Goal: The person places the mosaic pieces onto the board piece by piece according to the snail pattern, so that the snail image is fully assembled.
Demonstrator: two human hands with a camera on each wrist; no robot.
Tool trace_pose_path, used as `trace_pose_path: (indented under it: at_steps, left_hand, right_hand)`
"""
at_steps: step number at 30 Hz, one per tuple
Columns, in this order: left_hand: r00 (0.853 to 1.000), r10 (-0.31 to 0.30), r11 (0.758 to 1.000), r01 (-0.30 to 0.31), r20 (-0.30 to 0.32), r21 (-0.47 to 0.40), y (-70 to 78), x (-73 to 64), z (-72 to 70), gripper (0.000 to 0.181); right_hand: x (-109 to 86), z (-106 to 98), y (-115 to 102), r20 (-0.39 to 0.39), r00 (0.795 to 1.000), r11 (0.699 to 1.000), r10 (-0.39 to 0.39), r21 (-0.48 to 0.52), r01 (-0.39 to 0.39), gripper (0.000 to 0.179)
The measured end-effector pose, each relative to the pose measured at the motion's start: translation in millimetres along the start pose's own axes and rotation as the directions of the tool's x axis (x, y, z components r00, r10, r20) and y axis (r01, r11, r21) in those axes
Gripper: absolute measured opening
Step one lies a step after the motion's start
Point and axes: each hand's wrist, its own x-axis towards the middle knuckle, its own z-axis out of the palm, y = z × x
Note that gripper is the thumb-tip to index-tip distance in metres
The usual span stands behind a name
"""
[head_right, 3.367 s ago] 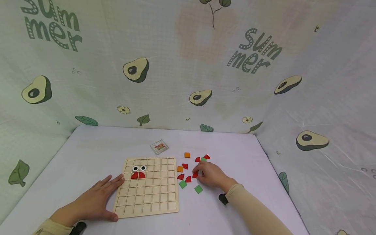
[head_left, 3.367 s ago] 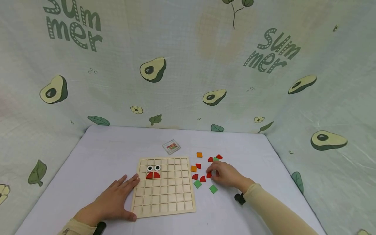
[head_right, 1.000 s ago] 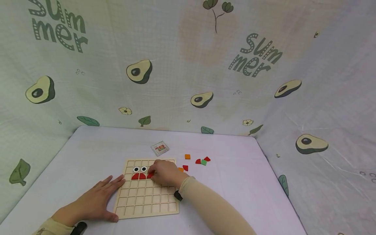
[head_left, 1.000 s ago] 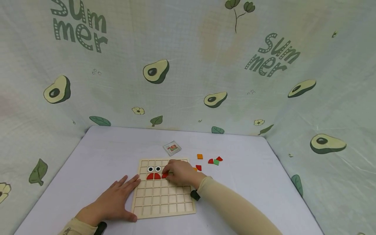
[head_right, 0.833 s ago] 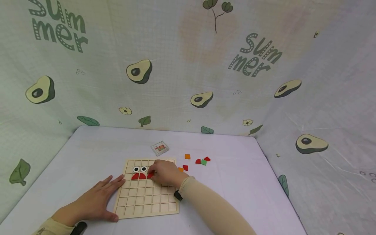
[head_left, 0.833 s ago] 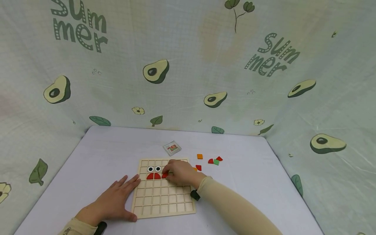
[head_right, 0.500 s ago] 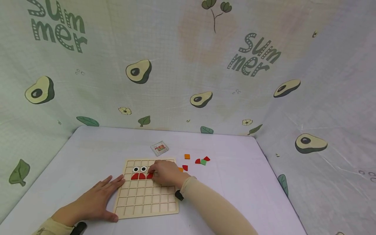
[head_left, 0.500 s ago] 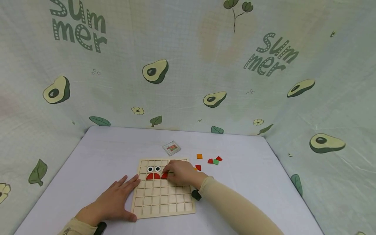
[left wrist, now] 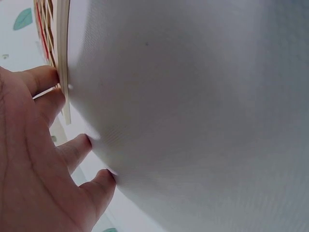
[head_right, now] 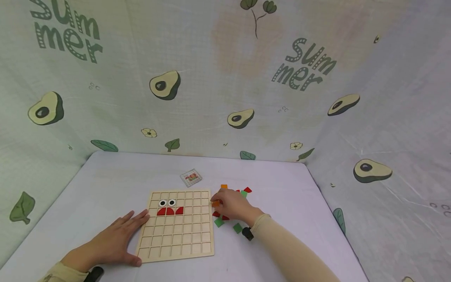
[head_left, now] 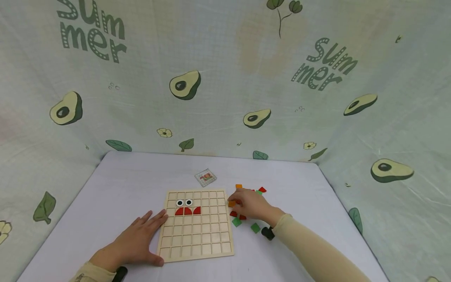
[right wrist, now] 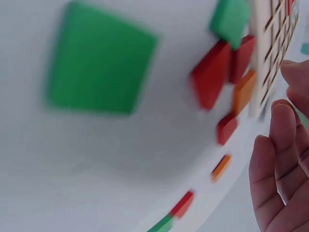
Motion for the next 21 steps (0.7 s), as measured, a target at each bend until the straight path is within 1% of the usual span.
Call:
trace_pose_path:
  at_steps: [6,8,11,16,21]
  left_hand:
    - [1.0,0.002,1.0,-0.002,-0.001,-0.007,0.4,-0.2,-0.5,0.127]
    - [1.0,0.0,1.0,0.0,-0.001,-0.01,0.5,-0.4,-1.0,0.127]
    - [1.0,0.0,1.0,0.0,0.0,-0.011,0.7,-0.8,-1.2,0.127]
    - [1.0,0.0,1.0,0.0,-0.001,-0.007,0.9,-1.4,-1.2,0.128]
    - [1.0,-0.006,1.0,0.006,-0.001,-0.007,1.7,-1.5,-1.7,0.128]
  right_hand:
    - [-23.7,1.1,28.5,-0.02,0.995,0.995,0.099,-0.01,-0.1,0.026]
    - [-29.0,2.1,36.2,-0.024,0.991,0.991,0.132,-0.007,-0.132,0.027]
    - [-34.9,2.0,45.6,-0.035,0.986,0.987,0.161,0.002,-0.161,0.028]
    - [-36.5,1.2,57.3,-0.054,0.983,0.984,0.178,0.0,-0.178,0.029]
    - [-26.9,-1.7,60.2,-0.087,0.978,0.982,0.19,0.038,-0.187,0.027]
